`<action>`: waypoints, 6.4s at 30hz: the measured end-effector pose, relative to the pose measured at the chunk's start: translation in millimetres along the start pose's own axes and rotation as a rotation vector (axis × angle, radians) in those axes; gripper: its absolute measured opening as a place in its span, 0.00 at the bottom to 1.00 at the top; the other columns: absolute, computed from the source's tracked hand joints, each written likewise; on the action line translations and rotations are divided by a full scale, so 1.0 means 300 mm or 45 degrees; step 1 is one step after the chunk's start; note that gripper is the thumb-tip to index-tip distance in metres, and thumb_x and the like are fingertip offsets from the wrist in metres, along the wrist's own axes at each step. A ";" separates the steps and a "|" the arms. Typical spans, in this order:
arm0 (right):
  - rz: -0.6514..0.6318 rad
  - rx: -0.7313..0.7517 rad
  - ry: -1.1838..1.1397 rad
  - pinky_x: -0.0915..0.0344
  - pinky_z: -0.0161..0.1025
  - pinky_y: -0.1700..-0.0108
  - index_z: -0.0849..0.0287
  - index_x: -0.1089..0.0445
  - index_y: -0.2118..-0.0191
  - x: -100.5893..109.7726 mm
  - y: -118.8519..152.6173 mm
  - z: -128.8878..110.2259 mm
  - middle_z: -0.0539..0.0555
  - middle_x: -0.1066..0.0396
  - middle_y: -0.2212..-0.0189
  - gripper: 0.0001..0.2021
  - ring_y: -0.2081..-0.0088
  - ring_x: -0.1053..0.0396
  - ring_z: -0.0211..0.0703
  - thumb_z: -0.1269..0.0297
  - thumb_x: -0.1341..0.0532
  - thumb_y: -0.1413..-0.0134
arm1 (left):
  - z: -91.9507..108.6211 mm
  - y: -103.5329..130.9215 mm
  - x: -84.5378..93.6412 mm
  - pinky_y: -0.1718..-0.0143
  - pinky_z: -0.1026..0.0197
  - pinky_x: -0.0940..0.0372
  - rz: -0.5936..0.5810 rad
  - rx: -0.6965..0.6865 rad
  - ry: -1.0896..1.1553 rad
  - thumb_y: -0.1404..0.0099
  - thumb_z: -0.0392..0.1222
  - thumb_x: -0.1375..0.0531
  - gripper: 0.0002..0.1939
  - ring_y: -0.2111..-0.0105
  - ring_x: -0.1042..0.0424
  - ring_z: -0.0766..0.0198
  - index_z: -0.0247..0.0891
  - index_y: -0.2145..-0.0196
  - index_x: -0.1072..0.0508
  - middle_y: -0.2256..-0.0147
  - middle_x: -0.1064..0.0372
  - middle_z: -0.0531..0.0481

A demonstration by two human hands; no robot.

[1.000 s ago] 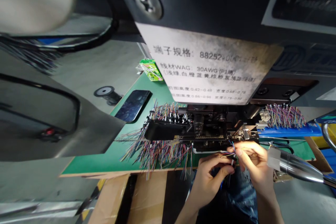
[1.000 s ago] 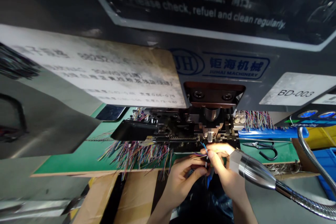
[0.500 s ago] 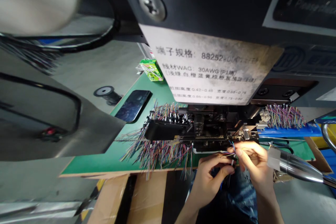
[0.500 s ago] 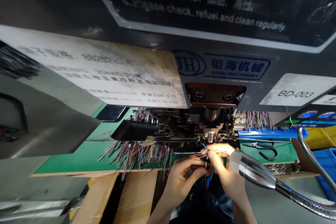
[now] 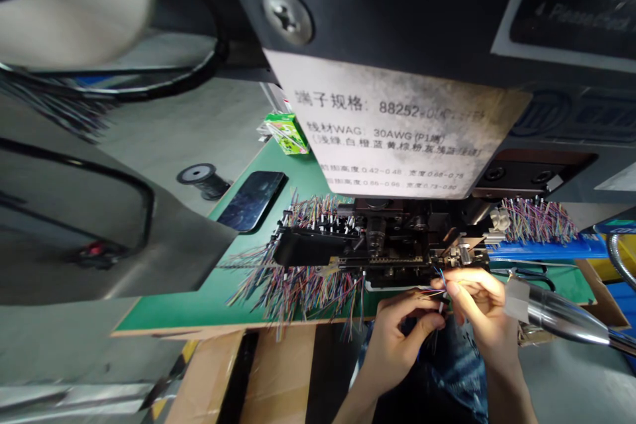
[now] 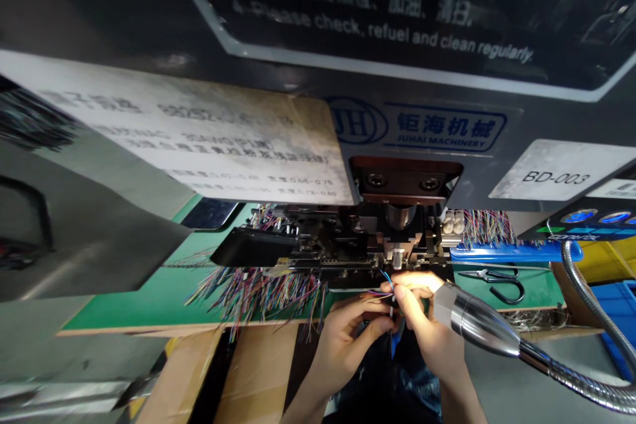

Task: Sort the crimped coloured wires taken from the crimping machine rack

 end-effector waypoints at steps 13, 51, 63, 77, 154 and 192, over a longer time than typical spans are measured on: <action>0.056 -0.029 -0.089 0.27 0.39 0.77 0.53 0.17 0.59 0.000 -0.007 0.001 0.56 0.14 0.64 0.10 0.80 0.29 0.41 0.53 0.28 0.38 | 0.015 -0.001 0.007 0.67 0.63 0.22 0.035 -0.049 0.000 0.34 0.40 0.32 0.07 0.71 0.17 0.58 0.38 0.66 0.13 0.67 0.14 0.44; -0.001 0.199 0.114 0.34 0.35 0.71 0.52 0.19 0.63 0.020 0.026 -0.059 0.47 0.22 0.73 0.03 0.76 0.33 0.38 0.66 0.31 0.35 | 0.023 0.017 0.031 0.51 0.61 0.29 -0.171 0.047 -0.242 0.35 0.33 0.32 0.09 0.62 0.16 0.57 0.45 0.68 0.12 0.67 0.13 0.52; -0.080 0.309 0.221 0.29 0.38 0.74 0.52 0.15 0.66 0.010 0.002 -0.070 0.54 0.17 0.69 0.09 0.76 0.28 0.42 0.62 0.33 0.34 | 0.026 0.003 0.022 0.56 0.63 0.25 -0.082 -0.040 -0.141 0.36 0.33 0.32 0.08 0.65 0.15 0.57 0.42 0.67 0.12 0.67 0.13 0.50; -0.012 0.146 0.132 0.31 0.36 0.73 0.54 0.19 0.64 0.016 0.012 -0.029 0.51 0.19 0.70 0.08 0.76 0.30 0.40 0.59 0.33 0.33 | 0.034 -0.002 0.020 0.55 0.64 0.26 -0.106 -0.059 -0.136 0.34 0.35 0.31 0.07 0.63 0.15 0.58 0.43 0.66 0.12 0.66 0.13 0.51; 0.040 0.010 0.074 0.32 0.37 0.76 0.54 0.17 0.61 0.020 0.012 0.014 0.51 0.19 0.73 0.08 0.80 0.31 0.39 0.55 0.30 0.36 | 0.042 0.004 0.034 0.53 0.64 0.25 -0.023 -0.145 -0.263 0.34 0.32 0.31 0.08 0.62 0.14 0.58 0.43 0.64 0.12 0.62 0.12 0.50; 0.064 -0.025 -0.034 0.29 0.35 0.75 0.52 0.15 0.59 0.011 0.000 0.020 0.53 0.15 0.69 0.06 0.79 0.31 0.38 0.58 0.29 0.37 | 0.070 -0.005 0.040 0.61 0.69 0.23 0.102 -0.251 -0.241 0.36 0.30 0.32 0.08 0.67 0.15 0.61 0.40 0.67 0.13 0.69 0.14 0.50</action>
Point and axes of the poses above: each hand's wrist, its own y-axis away from the middle knuckle, its own x-axis out of the back of the hand, z = x × y, the point moved 10 cm from there along -y, towards the middle knuckle
